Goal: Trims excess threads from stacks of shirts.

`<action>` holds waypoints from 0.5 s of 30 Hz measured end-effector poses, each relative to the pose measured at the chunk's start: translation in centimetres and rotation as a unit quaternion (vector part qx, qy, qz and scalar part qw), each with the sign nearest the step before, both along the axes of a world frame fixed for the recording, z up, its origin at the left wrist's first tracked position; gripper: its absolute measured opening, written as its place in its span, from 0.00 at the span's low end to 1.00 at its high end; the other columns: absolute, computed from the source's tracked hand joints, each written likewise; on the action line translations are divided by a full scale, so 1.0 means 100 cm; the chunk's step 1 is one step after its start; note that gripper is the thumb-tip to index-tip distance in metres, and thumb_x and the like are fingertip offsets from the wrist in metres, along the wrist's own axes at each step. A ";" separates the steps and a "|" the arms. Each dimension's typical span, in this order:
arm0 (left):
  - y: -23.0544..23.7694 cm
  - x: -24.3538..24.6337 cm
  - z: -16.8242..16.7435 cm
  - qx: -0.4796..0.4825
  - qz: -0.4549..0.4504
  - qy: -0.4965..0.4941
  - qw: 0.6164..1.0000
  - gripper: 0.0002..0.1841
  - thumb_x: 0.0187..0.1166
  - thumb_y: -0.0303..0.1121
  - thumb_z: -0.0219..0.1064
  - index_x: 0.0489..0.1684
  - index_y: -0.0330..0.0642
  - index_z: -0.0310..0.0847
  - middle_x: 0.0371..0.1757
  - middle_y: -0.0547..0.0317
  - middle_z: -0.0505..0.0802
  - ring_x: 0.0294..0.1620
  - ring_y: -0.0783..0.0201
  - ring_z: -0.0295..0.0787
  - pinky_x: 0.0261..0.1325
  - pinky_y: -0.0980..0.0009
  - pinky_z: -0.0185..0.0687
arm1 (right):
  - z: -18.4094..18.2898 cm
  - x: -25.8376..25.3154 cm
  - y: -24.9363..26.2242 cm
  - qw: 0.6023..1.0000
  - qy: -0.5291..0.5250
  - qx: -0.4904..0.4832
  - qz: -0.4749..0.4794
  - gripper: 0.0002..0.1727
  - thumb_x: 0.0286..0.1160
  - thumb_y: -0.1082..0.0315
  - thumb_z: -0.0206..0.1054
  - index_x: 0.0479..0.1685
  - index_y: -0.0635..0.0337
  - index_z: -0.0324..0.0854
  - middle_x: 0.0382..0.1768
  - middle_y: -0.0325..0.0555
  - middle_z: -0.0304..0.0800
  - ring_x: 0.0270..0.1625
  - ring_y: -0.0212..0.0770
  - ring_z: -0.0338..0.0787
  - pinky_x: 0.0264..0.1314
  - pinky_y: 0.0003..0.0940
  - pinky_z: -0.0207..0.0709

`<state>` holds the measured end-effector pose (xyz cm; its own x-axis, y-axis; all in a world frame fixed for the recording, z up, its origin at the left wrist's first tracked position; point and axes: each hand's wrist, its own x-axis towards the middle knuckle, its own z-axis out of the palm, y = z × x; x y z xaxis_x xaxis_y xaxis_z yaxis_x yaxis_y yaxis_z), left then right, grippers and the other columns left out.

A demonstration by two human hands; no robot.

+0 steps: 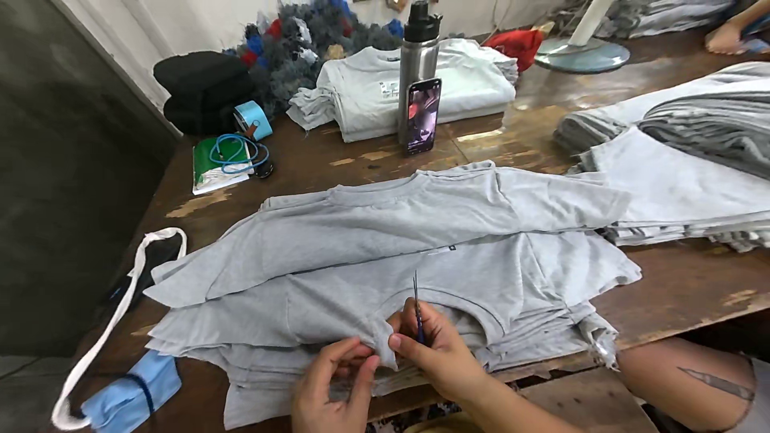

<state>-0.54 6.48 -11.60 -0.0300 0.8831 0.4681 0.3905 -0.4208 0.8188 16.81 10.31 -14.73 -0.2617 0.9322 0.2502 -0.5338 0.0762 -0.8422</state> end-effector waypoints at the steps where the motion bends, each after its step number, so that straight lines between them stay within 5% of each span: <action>1: 0.000 0.003 -0.001 -0.002 0.007 -0.004 1.000 0.13 0.73 0.32 0.76 0.52 0.42 0.85 0.40 0.69 0.97 0.43 0.81 0.92 0.45 0.85 0.87 | 0.000 0.000 0.000 1.000 -0.010 0.010 -0.005 0.08 0.78 0.75 0.67 0.41 0.51 0.74 0.35 0.31 0.88 0.34 0.21 0.85 0.38 0.18 0.79; 6: -0.005 -0.002 -0.003 -0.044 -0.015 -0.044 0.998 0.11 0.74 0.26 0.70 0.51 0.42 0.80 0.39 0.73 0.92 0.36 0.84 0.86 0.39 0.87 0.83 | 0.005 0.008 -0.006 0.974 -0.188 0.122 -0.042 0.08 0.81 0.68 0.67 0.44 0.63 0.75 0.34 0.37 0.81 0.33 0.20 0.78 0.35 0.14 0.72; 9: -0.009 -0.006 -0.001 -0.053 -0.036 -0.078 0.995 0.11 0.74 0.26 0.69 0.50 0.49 0.81 0.40 0.78 0.92 0.35 0.84 0.86 0.39 0.86 0.84 | 0.010 0.020 -0.012 0.893 -0.365 0.240 -0.105 0.19 0.85 0.53 0.64 0.36 0.62 0.76 0.24 0.41 0.75 0.26 0.29 0.75 0.29 0.22 0.71; 12: -0.011 -0.010 0.001 -0.039 -0.042 -0.088 0.994 0.11 0.75 0.28 0.71 0.50 0.55 0.82 0.41 0.77 0.93 0.37 0.82 0.88 0.42 0.85 0.84 | 0.010 0.024 -0.020 0.792 -0.499 0.319 -0.147 0.19 0.83 0.50 0.62 0.32 0.55 0.80 0.25 0.42 0.82 0.29 0.41 0.85 0.30 0.36 0.80; 15: -0.015 -0.011 0.006 -0.040 -0.026 -0.092 0.995 0.12 0.73 0.28 0.74 0.48 0.56 0.82 0.40 0.78 0.95 0.38 0.81 0.91 0.42 0.83 0.87 | 0.007 0.021 -0.024 0.746 -0.546 0.341 -0.171 0.18 0.83 0.49 0.60 0.32 0.52 0.80 0.24 0.40 0.82 0.30 0.41 0.87 0.30 0.37 0.79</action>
<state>-1.60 5.01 -11.02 -0.0627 0.9199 0.3872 0.2103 -0.3670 0.9061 18.87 7.92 -14.05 -0.4315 0.7453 0.5083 0.5919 0.6591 -0.4640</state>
